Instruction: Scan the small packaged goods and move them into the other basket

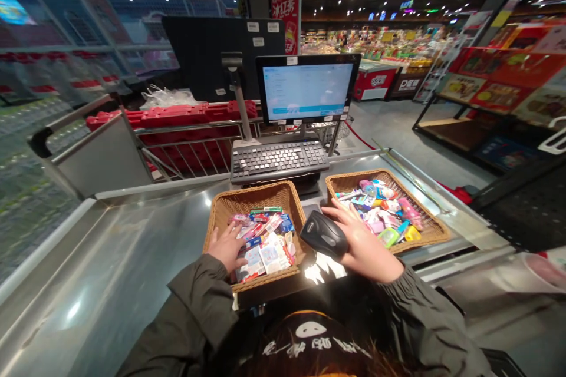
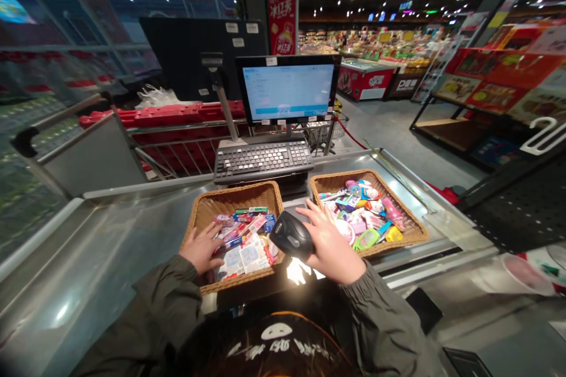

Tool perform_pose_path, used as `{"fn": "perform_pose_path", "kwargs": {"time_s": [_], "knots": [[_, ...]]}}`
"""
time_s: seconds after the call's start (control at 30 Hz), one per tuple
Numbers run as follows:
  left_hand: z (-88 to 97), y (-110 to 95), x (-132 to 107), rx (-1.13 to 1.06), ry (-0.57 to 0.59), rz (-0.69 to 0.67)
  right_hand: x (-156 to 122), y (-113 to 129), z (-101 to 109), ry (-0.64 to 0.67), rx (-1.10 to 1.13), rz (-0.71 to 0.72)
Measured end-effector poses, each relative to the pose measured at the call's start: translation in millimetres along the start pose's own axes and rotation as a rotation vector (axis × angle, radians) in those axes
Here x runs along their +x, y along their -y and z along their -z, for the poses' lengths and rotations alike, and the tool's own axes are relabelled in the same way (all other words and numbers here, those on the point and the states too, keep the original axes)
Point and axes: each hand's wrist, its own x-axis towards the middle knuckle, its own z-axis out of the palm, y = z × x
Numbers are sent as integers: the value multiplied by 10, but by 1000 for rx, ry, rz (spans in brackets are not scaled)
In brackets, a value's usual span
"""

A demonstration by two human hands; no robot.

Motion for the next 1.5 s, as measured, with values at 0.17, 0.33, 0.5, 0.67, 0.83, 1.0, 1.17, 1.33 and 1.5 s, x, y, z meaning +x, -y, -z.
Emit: {"fn": "perform_pose_path", "kwargs": {"time_s": [0.17,0.33,0.5,0.67,0.83,1.0,1.17,1.33,1.5], "knots": [[264,-220,-61,-12,-178,-254,-267,-271,148,-63,-45,-114],[558,-724,169,-63,-345,-439,-585,-655,360,-176,-117,-204],[721,-1394,557,-75,-363,-607,-918,-981,576,-252,-166,-307],[795,-2074,1008,-57,-343,-682,-1167,-1132,728,-300,-177,-395],[719,-2668,1561,22,-305,-664,-1297,-1239,814,-279,-154,-437],[517,-3012,1973,45,-148,-643,-1337,-1348,849,-249,-119,-440],[360,-3150,2054,54,-35,-666,-1334,-1446,858,-233,-85,-438],[357,-3197,2035,49,70,-690,-1307,-1547,825,-233,-76,-429],[422,-3186,2062,13,92,-667,-1275,-1591,804,-240,-66,-417]]}}
